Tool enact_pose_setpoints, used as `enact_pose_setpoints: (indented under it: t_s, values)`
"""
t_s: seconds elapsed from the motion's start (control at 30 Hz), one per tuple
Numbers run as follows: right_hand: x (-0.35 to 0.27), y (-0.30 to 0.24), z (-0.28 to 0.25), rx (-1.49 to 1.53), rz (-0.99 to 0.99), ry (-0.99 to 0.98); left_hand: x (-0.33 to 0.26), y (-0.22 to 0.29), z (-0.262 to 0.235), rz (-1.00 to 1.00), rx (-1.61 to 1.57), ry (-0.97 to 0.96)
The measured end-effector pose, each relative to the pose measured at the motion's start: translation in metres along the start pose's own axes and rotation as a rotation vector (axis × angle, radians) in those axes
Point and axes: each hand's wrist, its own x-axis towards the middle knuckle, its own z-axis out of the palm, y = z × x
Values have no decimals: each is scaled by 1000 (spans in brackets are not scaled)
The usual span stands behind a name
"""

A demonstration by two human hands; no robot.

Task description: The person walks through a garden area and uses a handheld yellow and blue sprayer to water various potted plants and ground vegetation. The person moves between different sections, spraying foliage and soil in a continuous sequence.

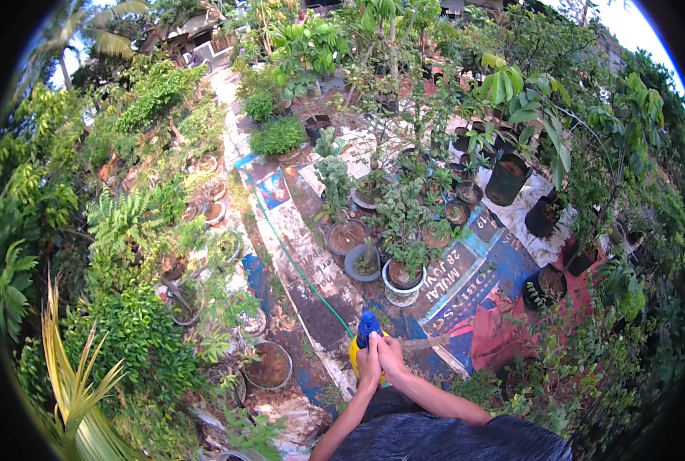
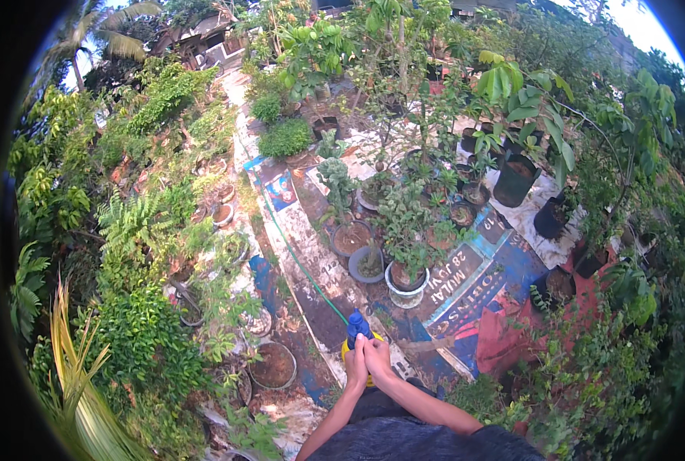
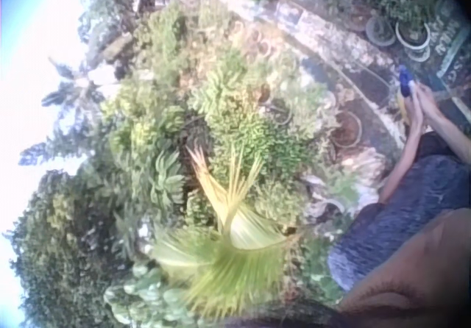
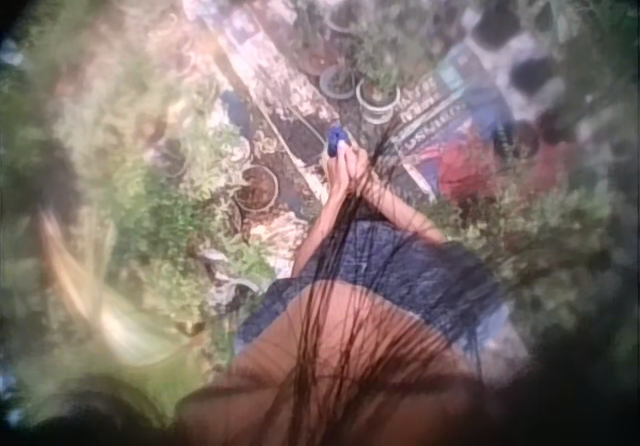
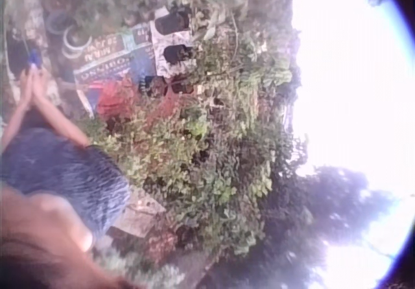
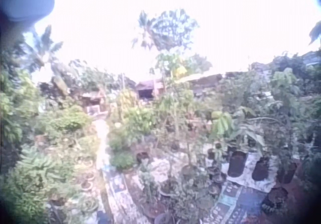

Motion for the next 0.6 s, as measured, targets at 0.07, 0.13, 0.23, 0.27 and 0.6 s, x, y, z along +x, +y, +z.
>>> enact_pose_setpoints:
  t_s: [0.07, 0.13, 0.23, 0.27, 0.6]
  values:
    - [4, 4, 4, 3, -17, 22, 2, 2, -3, -8, 2, -6]
    - [6, 7, 7, 6, -37, 25, 3, 4, -6, -14, 18, -18]
    - [8, 4, 9, -4, -71, 18, 5, 6, -7, -39, 21, -28]
    - [7, 1, 9, -7, -72, 16, 7, 6, -7, -6, 12, -25]
    - [2, -20, 13, -31, -186, -17, 10, 12, -5, 81, -13, -25]
